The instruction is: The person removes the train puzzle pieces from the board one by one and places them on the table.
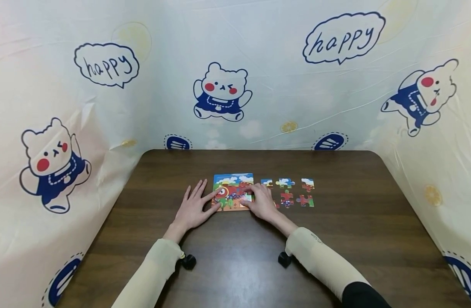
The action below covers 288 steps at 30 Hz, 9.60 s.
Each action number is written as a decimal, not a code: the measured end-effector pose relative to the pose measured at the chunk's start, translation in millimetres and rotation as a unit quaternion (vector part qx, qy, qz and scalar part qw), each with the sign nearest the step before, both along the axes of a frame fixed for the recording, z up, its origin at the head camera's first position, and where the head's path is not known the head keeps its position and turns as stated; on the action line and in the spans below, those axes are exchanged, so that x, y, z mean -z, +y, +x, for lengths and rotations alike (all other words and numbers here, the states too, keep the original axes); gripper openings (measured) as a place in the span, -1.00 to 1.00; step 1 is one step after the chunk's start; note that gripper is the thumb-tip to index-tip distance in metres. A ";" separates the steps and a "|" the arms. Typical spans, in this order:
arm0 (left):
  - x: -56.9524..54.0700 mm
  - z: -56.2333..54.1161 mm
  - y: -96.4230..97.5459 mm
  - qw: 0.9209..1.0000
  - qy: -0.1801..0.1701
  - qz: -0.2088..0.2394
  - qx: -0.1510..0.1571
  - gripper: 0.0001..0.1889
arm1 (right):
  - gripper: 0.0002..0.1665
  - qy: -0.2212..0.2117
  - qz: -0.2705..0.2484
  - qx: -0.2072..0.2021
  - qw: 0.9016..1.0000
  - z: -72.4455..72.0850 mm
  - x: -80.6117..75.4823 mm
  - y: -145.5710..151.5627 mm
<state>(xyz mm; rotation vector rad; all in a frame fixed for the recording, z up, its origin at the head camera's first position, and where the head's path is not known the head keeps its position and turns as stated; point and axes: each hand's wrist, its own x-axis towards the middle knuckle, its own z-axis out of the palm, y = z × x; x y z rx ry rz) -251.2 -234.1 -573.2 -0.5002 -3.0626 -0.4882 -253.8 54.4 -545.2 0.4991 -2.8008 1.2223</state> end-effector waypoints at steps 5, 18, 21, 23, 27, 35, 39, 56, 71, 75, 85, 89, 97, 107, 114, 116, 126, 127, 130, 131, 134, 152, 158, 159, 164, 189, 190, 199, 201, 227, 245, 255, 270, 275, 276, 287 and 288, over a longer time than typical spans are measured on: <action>1.2 -1.1 0.5 1.000 0.000 -0.001 0.001 -0.23 | -0.49 -0.004 -0.014 -0.019 1.000 0.7 -1.5 6.3; 2.6 0.1 1.2 1.000 -0.006 -0.003 -0.004 -0.23 | -0.32 -0.034 -0.017 -0.043 0.998 1.8 -2.3 18.6; 3.0 0.4 1.1 1.000 -0.006 -0.002 -0.004 -0.23 | -0.28 -0.046 -0.028 -0.053 0.997 1.5 -2.2 20.3; 3.1 0.4 0.8 1.000 -0.006 -0.001 -0.004 -0.23 | -0.27 -0.053 -0.037 -0.059 0.996 0.9 -2.3 21.7; 3.4 -0.1 0.2 1.000 -0.003 -0.002 -0.003 -0.23 | -0.30 -0.063 -0.056 -0.065 0.994 -1.0 -1.3 24.2; 3.3 -1.0 -0.3 1.000 0.002 -0.003 -0.002 -0.23 | -0.41 -0.049 -0.095 -0.042 0.993 -3.0 -0.8 27.1; 2.1 -0.4 -0.1 1.000 0.002 -0.003 -0.002 -0.23 | -0.42 -0.038 -0.096 -0.045 0.994 -3.9 -0.8 28.2; -4.8 3.1 2.6 1.000 0.013 0.007 0.007 -0.26 | -0.48 -0.074 -0.113 -0.029 0.990 -6.9 -1.7 44.4; -9.9 8.1 12.1 0.987 0.030 -0.056 0.147 -0.48 | -0.48 -0.073 -0.105 -0.036 0.991 -7.1 0.1 37.3; -9.6 8.0 12.5 0.988 0.020 -0.055 0.143 -0.48 | -0.49 -0.062 -0.103 -0.036 0.992 -7.5 0.9 36.8; -4.2 7.8 12.0 0.990 0.013 -0.033 0.134 -0.49 | -0.48 -0.025 -0.090 -0.045 0.995 -1.8 0.2 35.4; -3.2 8.8 12.3 0.991 0.009 -0.020 0.130 -0.50 | -0.49 0.007 -0.082 -0.048 0.996 0.9 1.5 35.2; -0.6 8.7 12.3 0.992 0.014 0.000 0.122 -0.51 | -0.50 -0.025 -0.111 -0.038 0.993 2.4 -6.6 43.2; -0.5 7.4 11.7 0.992 0.011 0.029 0.124 -0.53 | -0.50 -0.065 -0.153 -0.018 0.986 14.7 -7.6 85.3; -7.8 7.7 11.5 0.990 -0.005 0.049 0.134 -0.53 | -0.50 -0.053 -0.162 0.007 0.985 26.0 -9.2 123.7; -9.0 7.6 11.7 0.989 -0.006 0.051 0.135 -0.53 | -0.52 -0.048 -0.160 0.021 0.986 29.6 -10.1 134.2; -11.1 8.3 11.0 0.990 -0.024 0.049 0.130 -0.53 | -0.52 -0.068 -0.148 0.063 0.985 49.4 -5.2 176.7; -11.4 7.9 11.1 0.990 -0.023 0.048 0.130 -0.53 | -0.51 -0.070 -0.150 0.066 0.984 50.5 -5.2 179.7; -12.9 6.8 11.5 0.990 -0.023 0.049 0.128 -0.52 | -0.50 -0.068 -0.152 0.065 0.984 54.4 -7.8 187.6; -13.4 6.5 11.7 0.990 -0.024 0.050 0.126 -0.52 | -0.50 -0.066 -0.152 0.064 0.984 55.9 -9.2 189.8; -15.0 5.9 11.9 0.991 -0.023 0.051 0.120 -0.53 | -0.50 -0.062 -0.146 0.063 0.985 61.6 -12.6 196.3; -15.7 13.5 13.9 0.990 -0.019 0.063 0.125 -0.53 | -0.54 -0.056 -0.092 0.068 0.992 86.4 3.4 211.6; -14.0 12.8 14.4 0.990 -0.015 0.064 0.124 -0.54 | -0.57 -0.014 -0.063 0.070 0.995 88.0 5.2 207.4; -14.0 12.8 14.5 0.990 -0.014 0.064 0.124 -0.54 | -0.57 -0.005 -0.058 0.072 0.996 88.0 5.7 206.9; -13.2 13.6 14.4 0.990 -0.014 0.066 0.122 -0.53 | -0.59 0.033 -0.034 0.076 0.996 89.0 8.0 205.4; -5.4 14.9 13.6 0.990 -0.004 0.112 0.085 -0.46 | -0.52 0.038 -0.020 0.062 0.997 90.0 7.0 204.0; -5.5 15.2 13.8 0.990 -0.005 0.113 0.085 -0.46 | -0.51 0.039 -0.024 0.061 0.997 89.9 6.9 204.1; -2.3 15.4 13.8 0.990 -0.003 0.117 0.079 -0.46 | -0.47 0.012 -0.072 0.054 0.996 74.2 -13.9 191.8; -1.9 15.2 14.2 0.990 -0.002 0.121 0.078 -0.46 | -0.47 -0.003 -0.071 0.044 0.996 66.3 -19.6 182.0; -3.0 15.2 13.1 0.989 0.023 0.128 0.068 -0.47 | -0.42 -0.079 -0.062 -0.101 0.990 -20.4 -22.6 35.9; -4.1 16.2 14.4 0.992 0.014 0.109 0.064 -0.49 | -0.40 -0.105 -0.050 -0.090 0.989 -14.4 -10.5 7.1; -3.7 16.3 15.4 0.992 0.015 0.108 0.062 -0.48 | -0.34 -0.077 -0.013 -0.066 0.995 -9.6 -8.4 -1.3; -4.6 15.9 16.0 0.993 0.013 0.102 0.059 -0.47 | -0.74 -0.001 -0.026 -0.063 0.998 -9.2 7.5 -1.6; -3.7 17.3 16.7 0.993 0.022 0.099 0.058 -0.47 | -0.55 -0.023 0.022 -0.049 0.998 -3.8 -3.5 -8.1; -3.7 17.6 17.0 0.993 0.023 0.100 0.059 -0.48 | -0.53 -0.026 0.028 -0.046 0.998 -3.9 -4.1 -9.2; -1.5 16.4 15.5 0.993 0.018 0.102 0.053 -0.47 | -0.56 -0.023 0.000 -0.039 0.999 -4.6 -6.4 -13.7; -1.3 16.1 15.1 0.993 0.018 0.102 0.053 -0.47 | -0.57 -0.020 -0.003 -0.041 0.999 -3.8 -5.9 -13.2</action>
